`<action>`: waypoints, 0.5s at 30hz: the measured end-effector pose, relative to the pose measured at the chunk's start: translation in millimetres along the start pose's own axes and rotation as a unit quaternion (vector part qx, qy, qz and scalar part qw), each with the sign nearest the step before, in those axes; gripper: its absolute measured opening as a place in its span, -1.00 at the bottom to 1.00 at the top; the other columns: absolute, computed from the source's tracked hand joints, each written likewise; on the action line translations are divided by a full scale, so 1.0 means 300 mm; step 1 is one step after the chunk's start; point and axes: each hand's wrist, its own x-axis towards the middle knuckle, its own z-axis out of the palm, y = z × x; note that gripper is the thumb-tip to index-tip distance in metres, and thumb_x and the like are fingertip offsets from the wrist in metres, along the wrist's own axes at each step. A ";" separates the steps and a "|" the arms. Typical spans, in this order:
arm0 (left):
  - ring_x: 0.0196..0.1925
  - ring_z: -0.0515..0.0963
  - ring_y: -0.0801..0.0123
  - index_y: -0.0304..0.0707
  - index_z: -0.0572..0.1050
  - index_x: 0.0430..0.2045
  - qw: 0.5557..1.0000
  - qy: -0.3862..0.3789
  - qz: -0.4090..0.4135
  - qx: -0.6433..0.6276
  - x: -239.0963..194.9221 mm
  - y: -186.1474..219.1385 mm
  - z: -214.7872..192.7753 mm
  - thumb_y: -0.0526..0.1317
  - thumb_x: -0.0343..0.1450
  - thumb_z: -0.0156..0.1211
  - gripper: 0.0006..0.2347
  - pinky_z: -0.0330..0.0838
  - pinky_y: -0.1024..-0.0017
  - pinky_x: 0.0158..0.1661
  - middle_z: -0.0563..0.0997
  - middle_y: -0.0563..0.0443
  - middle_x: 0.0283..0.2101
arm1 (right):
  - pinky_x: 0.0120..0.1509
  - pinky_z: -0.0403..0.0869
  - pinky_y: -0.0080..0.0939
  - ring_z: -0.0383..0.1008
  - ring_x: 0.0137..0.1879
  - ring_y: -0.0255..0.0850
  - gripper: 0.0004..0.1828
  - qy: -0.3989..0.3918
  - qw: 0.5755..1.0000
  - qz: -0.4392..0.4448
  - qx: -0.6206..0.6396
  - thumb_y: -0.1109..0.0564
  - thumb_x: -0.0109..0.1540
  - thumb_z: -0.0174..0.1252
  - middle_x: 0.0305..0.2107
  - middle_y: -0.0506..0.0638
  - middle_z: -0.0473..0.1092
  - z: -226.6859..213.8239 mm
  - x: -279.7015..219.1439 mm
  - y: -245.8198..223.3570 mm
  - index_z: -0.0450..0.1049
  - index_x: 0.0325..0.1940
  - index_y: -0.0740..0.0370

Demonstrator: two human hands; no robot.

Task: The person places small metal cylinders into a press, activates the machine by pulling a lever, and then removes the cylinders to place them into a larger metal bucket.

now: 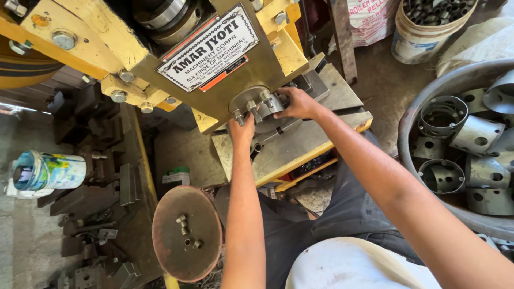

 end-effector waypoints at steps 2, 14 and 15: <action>-0.11 0.67 0.06 -0.42 0.59 -0.21 0.999 0.017 0.043 0.001 -0.004 -0.008 0.003 -0.12 0.37 0.38 -0.70 0.47 0.24 -0.06 0.69 -0.21 -0.18 | 0.16 0.50 -0.08 0.55 0.09 -0.01 -0.09 -0.006 1.000 0.010 0.004 -0.07 -0.11 0.56 0.00 0.22 0.52 -0.003 0.000 0.002 0.45 0.26 0.28; -0.13 0.67 -0.06 -0.25 0.68 -0.22 0.992 -0.069 -0.011 0.108 0.052 -0.151 -0.002 -0.07 0.36 0.26 -0.73 0.48 0.12 -0.11 0.71 -0.24 -0.22 | 0.10 0.50 -0.09 0.57 -0.07 -0.06 -0.13 -0.011 0.999 0.037 0.029 -0.03 -0.11 0.53 -0.16 0.18 0.57 -0.010 -0.004 -0.038 0.47 0.24 0.27; -0.11 0.67 -0.06 -0.28 0.67 -0.24 0.988 -0.082 -0.018 0.133 0.069 -0.184 0.007 -0.05 0.37 0.28 -0.72 0.49 0.12 -0.09 0.71 -0.25 -0.22 | 0.09 0.50 -0.09 0.56 -0.09 -0.06 -0.14 -0.014 0.999 0.034 0.040 -0.02 -0.10 0.53 -0.18 0.18 0.58 -0.008 -0.003 -0.039 0.47 0.24 0.28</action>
